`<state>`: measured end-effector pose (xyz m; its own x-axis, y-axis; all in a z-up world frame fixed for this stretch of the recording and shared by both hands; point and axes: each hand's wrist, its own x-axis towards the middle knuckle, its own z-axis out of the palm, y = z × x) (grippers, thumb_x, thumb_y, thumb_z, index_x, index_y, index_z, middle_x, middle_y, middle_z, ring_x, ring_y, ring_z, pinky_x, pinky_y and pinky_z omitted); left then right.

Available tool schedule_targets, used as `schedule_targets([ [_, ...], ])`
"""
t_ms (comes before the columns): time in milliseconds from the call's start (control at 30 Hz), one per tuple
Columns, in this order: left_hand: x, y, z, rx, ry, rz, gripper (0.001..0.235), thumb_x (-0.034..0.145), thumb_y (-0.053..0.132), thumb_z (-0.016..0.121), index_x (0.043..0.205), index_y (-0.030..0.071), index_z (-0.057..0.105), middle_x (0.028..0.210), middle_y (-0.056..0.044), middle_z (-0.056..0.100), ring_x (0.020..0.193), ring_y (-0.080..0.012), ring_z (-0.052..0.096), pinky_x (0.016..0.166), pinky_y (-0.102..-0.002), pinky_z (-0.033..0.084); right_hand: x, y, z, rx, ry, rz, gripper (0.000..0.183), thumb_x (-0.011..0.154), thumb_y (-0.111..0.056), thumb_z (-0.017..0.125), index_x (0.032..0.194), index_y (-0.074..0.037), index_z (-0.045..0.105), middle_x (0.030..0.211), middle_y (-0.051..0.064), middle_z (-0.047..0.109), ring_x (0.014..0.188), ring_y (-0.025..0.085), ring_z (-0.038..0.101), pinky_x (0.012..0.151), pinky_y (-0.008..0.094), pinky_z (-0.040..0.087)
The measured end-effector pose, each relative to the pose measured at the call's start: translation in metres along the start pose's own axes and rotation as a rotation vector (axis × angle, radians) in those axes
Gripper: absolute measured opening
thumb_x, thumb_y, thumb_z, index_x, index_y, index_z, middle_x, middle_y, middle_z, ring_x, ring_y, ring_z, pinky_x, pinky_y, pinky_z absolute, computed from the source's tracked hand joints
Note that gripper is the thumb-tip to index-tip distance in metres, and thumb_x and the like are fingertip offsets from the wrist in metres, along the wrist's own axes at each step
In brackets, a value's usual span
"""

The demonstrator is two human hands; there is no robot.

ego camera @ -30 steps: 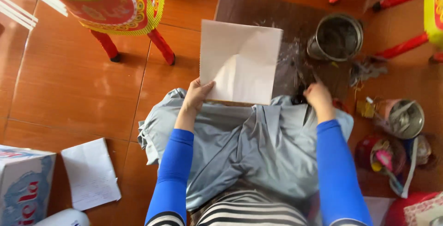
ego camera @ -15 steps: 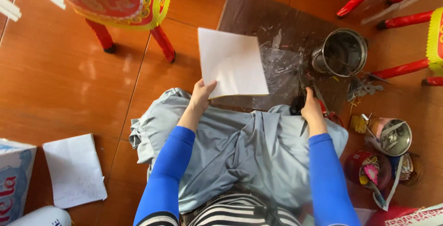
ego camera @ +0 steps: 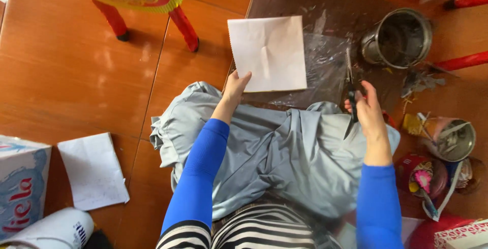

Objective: Cutting shapes and strips out of paper using scissors.

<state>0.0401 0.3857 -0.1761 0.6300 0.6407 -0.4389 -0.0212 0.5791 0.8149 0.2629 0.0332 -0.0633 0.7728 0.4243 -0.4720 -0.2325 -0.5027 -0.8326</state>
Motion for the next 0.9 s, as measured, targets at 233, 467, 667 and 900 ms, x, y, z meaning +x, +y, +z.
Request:
schedule_targets([
  [233, -0.004, -0.013, -0.023, 0.223, -0.008, -0.058, 0.043, 0.080, -0.005, 0.076, 0.121, -0.004, 0.061, 0.110, -0.012, 0.073, 0.098, -0.0214, 0.071, 0.086, -0.032, 0.059, -0.126, -0.021, 0.097, 0.447, -0.497, 0.014, 0.066, 0.095, -0.026, 0.069, 0.152, -0.009, 0.041, 0.088, 0.010, 0.069, 0.081, 0.020, 0.069, 0.073, 0.031, 0.053],
  [467, -0.038, 0.046, 0.009, 0.115, -0.131, -0.195, 0.055, 0.082, -0.008, 0.071, 0.134, 0.000, 0.055, 0.119, -0.010, 0.069, 0.105, -0.0201, 0.068, 0.093, -0.033, 0.056, -0.144, -0.003, 0.151, 0.466, -0.829, 0.363, 0.064, 0.091, -0.046, 0.068, 0.141, -0.008, 0.053, 0.084, 0.005, 0.064, 0.076, 0.017, 0.070, 0.064, 0.027, 0.051],
  [667, -0.052, 0.054, 0.019, 0.211, -0.228, -0.260, 0.056, 0.085, -0.008, 0.073, 0.137, -0.001, 0.056, 0.122, -0.010, 0.068, 0.112, -0.0187, 0.064, 0.098, -0.031, 0.053, -0.122, -0.014, 0.176, 0.375, -0.729, 0.423, 0.062, 0.088, -0.046, 0.070, 0.135, -0.009, 0.054, 0.082, 0.006, 0.061, 0.075, 0.018, 0.069, 0.059, 0.032, 0.058],
  [900, -0.050, 0.044, 0.016, 0.190, -0.219, -0.293, 0.057, 0.082, -0.009, 0.072, 0.136, -0.001, 0.055, 0.119, -0.010, 0.068, 0.106, -0.0191, 0.067, 0.092, -0.032, 0.057, -0.112, -0.019, 0.194, 0.374, -0.699, 0.414, 0.061, 0.089, -0.048, 0.070, 0.132, -0.006, 0.057, 0.081, 0.008, 0.062, 0.072, 0.019, 0.068, 0.057, 0.034, 0.056],
])
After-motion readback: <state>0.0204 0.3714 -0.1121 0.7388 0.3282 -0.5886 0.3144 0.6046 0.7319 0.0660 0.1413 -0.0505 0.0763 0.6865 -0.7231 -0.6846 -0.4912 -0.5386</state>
